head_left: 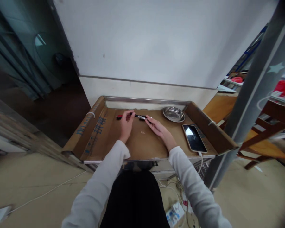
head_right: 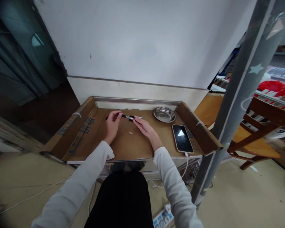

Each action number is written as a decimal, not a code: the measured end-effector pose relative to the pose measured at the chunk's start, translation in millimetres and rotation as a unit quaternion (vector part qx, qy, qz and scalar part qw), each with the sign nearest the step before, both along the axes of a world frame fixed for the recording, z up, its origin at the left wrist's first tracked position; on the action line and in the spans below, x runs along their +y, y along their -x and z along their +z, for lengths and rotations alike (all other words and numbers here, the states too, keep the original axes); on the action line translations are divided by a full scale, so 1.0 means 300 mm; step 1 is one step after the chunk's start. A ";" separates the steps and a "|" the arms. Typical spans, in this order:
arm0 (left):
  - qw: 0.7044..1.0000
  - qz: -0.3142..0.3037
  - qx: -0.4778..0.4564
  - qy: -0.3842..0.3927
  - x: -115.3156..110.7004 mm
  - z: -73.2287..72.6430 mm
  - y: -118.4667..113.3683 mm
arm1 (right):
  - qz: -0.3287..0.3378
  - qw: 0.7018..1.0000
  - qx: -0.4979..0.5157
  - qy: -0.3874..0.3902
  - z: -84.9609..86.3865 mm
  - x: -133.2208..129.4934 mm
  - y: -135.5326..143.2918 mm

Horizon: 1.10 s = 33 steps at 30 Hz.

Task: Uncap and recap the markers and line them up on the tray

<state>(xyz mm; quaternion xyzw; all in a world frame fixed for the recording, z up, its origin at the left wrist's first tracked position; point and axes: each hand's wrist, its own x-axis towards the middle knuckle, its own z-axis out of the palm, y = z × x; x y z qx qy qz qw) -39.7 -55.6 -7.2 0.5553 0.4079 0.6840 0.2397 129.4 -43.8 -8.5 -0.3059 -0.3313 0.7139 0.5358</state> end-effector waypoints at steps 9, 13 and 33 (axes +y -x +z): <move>0.991 -0.117 0.001 0.071 0.032 -0.048 -0.010 | -0.223 0.970 -0.065 -0.065 -0.036 0.029 -0.040; 0.964 -0.144 0.214 0.064 0.022 -0.070 -0.005 | -0.241 0.944 -0.172 -0.145 -0.029 0.010 -0.035; 0.893 -0.167 0.418 0.004 -0.083 -0.021 0.058 | -0.114 0.764 -0.518 -0.367 -0.035 -0.061 -0.046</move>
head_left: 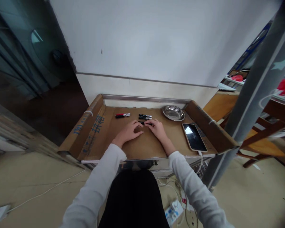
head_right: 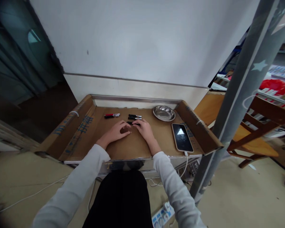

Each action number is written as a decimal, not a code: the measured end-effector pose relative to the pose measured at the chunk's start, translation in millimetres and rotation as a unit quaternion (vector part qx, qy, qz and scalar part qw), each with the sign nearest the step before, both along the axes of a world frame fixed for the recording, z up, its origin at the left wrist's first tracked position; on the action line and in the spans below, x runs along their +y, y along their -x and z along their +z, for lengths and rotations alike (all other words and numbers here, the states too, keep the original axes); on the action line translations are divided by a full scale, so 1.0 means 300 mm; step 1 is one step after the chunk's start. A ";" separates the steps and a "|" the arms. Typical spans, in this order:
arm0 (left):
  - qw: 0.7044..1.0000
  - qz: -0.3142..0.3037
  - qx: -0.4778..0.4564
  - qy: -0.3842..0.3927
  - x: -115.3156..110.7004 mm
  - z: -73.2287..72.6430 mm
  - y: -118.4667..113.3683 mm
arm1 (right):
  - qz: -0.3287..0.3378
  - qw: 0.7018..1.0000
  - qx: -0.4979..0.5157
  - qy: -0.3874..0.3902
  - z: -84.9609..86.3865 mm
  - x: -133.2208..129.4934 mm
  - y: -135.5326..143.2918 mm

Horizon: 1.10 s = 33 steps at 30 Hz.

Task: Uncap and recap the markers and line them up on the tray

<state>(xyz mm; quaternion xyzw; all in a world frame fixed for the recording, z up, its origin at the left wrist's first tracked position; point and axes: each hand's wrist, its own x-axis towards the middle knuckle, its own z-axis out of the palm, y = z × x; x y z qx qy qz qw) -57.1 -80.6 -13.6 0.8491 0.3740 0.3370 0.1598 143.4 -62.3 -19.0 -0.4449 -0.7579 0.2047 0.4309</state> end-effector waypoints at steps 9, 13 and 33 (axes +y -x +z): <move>0.992 0.098 -0.016 -0.073 0.052 0.009 -0.045 | -0.007 0.999 0.031 0.001 0.011 -0.004 -0.026; 0.979 0.167 -0.011 -0.118 0.123 -0.009 -0.075 | -0.017 0.996 0.081 0.015 -0.003 0.002 -0.036; 0.992 0.036 0.066 -0.103 0.091 -0.018 -0.118 | -0.064 0.988 -0.130 -0.048 -0.036 -0.008 -0.087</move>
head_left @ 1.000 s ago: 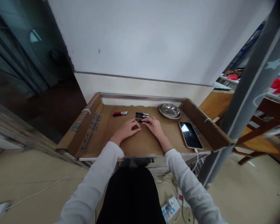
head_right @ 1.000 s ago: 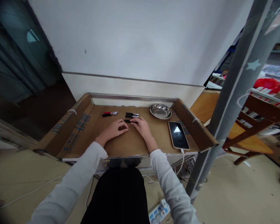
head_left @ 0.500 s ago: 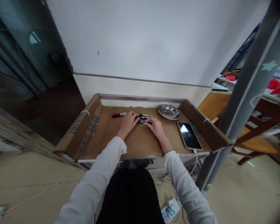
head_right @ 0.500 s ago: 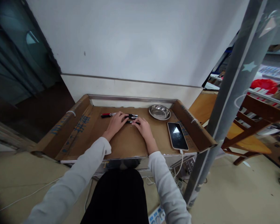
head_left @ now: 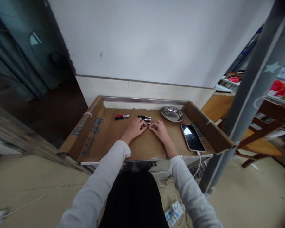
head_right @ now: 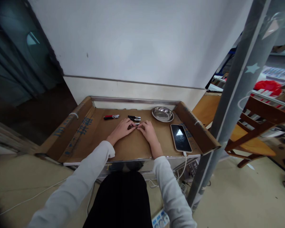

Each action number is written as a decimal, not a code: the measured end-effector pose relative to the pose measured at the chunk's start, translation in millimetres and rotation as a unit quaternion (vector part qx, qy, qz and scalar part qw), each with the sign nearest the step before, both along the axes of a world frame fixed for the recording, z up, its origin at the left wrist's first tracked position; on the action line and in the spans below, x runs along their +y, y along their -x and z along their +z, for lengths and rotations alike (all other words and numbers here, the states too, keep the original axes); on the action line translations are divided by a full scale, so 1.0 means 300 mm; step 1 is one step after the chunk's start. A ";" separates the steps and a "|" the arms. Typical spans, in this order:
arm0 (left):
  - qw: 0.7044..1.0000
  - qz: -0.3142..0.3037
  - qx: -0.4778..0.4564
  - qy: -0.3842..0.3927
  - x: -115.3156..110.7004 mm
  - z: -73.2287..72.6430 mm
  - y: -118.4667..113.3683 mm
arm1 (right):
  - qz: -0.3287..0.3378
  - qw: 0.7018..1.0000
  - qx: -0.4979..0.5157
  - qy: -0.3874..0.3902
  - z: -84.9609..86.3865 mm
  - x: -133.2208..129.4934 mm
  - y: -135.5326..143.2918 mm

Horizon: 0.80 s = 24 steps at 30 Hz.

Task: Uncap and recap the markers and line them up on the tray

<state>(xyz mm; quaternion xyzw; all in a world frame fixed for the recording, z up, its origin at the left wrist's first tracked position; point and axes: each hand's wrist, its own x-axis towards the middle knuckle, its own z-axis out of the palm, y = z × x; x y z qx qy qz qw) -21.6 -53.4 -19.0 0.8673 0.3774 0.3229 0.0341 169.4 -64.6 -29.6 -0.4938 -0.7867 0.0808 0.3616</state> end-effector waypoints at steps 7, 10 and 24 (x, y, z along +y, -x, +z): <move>0.999 0.013 -0.032 0.015 0.021 -0.011 0.013 | -0.057 0.996 -0.065 -0.011 0.023 0.011 0.032; 0.999 0.035 -0.032 0.006 0.028 -0.013 0.011 | -0.077 0.992 -0.096 -0.014 0.034 0.017 0.051; 0.914 0.406 -0.004 0.007 0.014 0.020 0.121 | -0.050 0.995 -0.089 -0.011 0.046 -0.020 0.075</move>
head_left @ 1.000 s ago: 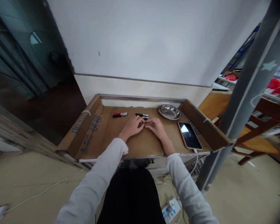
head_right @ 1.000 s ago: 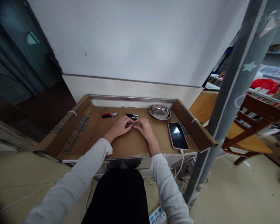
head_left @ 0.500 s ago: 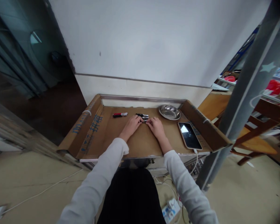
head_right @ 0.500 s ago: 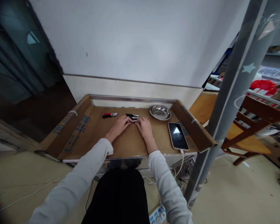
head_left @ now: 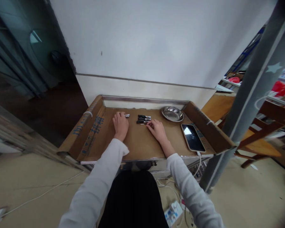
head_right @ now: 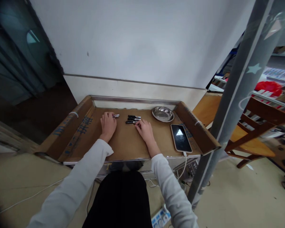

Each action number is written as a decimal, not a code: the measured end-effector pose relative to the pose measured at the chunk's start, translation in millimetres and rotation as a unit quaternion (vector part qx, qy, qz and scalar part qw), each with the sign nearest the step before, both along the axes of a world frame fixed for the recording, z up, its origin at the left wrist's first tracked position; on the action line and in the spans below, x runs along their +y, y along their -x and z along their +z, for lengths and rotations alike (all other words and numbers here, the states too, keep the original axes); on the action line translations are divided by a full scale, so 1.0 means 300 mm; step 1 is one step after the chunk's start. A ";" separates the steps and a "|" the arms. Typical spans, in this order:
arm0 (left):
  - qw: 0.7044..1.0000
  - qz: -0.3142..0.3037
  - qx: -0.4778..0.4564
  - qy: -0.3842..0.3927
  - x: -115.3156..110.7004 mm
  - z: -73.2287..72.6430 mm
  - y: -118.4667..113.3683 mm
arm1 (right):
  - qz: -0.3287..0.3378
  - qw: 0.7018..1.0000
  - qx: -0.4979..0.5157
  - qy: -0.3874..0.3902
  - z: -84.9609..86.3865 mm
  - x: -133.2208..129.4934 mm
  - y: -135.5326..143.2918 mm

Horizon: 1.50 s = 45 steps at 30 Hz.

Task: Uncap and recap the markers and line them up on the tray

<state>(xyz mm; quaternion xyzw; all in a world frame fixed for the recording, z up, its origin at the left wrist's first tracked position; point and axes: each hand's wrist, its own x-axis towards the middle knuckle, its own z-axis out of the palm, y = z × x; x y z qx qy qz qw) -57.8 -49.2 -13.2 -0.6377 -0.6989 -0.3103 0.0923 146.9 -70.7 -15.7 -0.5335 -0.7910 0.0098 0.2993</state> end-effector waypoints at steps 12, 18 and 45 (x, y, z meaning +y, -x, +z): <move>0.985 -0.172 -0.022 0.023 -0.053 -0.003 0.003 | 0.066 0.930 0.356 0.062 -0.002 0.006 0.073; 0.912 -0.403 -0.064 -0.026 -0.104 0.028 -0.063 | 0.176 0.733 0.587 0.296 0.016 -0.002 0.057; 0.905 -0.259 -0.293 -0.165 -0.077 0.029 -0.045 | 0.167 0.656 0.643 0.359 0.012 -0.004 0.014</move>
